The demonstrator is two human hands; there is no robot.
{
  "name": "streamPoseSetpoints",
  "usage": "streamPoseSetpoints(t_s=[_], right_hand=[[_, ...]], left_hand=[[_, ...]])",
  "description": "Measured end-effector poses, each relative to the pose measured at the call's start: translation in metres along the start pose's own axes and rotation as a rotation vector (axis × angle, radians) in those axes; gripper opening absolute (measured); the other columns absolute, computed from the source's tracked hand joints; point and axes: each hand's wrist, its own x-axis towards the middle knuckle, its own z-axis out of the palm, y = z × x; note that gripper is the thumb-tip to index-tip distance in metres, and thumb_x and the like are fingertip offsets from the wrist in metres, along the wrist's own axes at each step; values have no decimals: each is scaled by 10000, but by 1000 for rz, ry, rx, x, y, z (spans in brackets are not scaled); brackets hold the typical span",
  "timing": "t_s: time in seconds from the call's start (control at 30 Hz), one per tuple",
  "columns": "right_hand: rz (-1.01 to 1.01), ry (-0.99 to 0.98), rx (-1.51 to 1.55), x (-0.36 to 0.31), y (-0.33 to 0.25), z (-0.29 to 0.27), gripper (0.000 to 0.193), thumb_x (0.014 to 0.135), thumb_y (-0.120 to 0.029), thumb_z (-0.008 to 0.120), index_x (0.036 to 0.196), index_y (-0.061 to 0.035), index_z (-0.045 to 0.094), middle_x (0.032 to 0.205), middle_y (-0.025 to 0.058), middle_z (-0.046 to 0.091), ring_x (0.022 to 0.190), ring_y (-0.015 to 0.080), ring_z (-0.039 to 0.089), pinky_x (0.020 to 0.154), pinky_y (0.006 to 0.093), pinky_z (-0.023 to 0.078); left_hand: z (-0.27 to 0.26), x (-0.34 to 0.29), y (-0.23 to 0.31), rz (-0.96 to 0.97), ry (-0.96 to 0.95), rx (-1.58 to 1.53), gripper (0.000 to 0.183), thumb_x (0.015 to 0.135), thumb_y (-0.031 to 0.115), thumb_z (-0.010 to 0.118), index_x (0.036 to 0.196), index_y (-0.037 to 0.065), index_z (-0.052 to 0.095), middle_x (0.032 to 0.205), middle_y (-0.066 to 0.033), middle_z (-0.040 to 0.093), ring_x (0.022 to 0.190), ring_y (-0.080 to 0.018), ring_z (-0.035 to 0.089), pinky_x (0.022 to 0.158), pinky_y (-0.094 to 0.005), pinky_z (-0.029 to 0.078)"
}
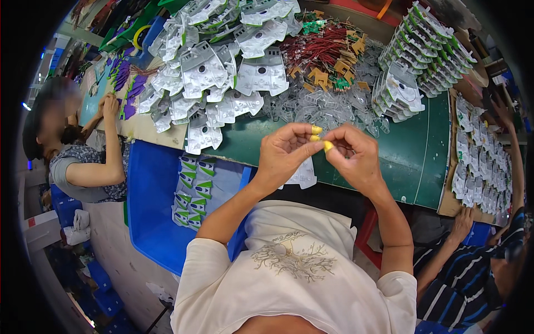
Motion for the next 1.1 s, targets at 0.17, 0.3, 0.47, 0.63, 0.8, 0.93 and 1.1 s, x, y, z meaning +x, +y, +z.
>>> streamPoseSetpoints(t_s=[0.17, 0.3, 0.47, 0.63, 0.8, 0.93, 1.1], right_hand=[[-231, 8, -118, -16, -2, 10, 115, 718, 15, 671, 828, -10, 649, 775, 66, 630, 617, 175, 584, 557, 281, 460], [-140, -102, -28, -32, 2, 15, 140, 722, 31, 674, 853, -15, 685, 794, 88, 665, 698, 201, 626, 621, 287, 486], [-61, -300, 231, -32, 10, 19, 165, 719, 32, 686, 876, -15, 693, 804, 96, 665, 718, 191, 630, 621, 266, 480], [-49, -283, -43, -30, -8, 11, 104, 776, 21, 633, 878, 3, 620, 798, 71, 589, 614, 130, 548, 531, 253, 415], [-128, -139, -326, -20, 22, 30, 129, 748, -1, 628, 870, -14, 586, 793, 72, 566, 608, 163, 566, 517, 284, 446], [-382, -187, -663, -14, 27, 64, 149, 705, -26, 629, 824, -23, 540, 786, 87, 532, 680, 216, 586, 542, 333, 487], [-410, -314, -761, -12, 27, 61, 155, 681, -34, 628, 794, -11, 524, 781, 97, 506, 699, 227, 588, 549, 346, 499]], left_hand=[[-13, -23, 0, 34, 17, 302, 185, 772, 56, 738, 931, 0, 661, 852, -15, 636, 715, -49, 557, 640, -196, 458], [-22, -40, 2, -226, -61, 73, 209, 800, 34, 705, 991, -21, 638, 845, -42, 635, 701, -56, 573, 623, -194, 476], [-39, -43, 4, -710, -256, -431, 402, 842, 110, 674, 1179, 41, 465, 814, -39, 600, 667, -104, 593, 595, -228, 492], [-55, -50, 11, -291, -167, -9, 531, 743, 6, 736, 1203, 50, 474, 871, -34, 587, 699, -58, 569, 604, -206, 477], [-63, -62, 0, 454, -182, 1104, 435, 642, 174, 798, 1010, 55, 599, 1057, -105, 572, 977, -300, 543, 832, -387, 419], [-60, -62, -23, 449, -247, 1203, 403, 653, 192, 772, 987, 56, 593, 1092, -121, 534, 1059, -308, 501, 909, -424, 395], [-64, -55, -15, 424, -268, 1150, 316, 655, 161, 759, 903, 40, 605, 1035, -124, 560, 1018, -307, 522, 870, -396, 435]])
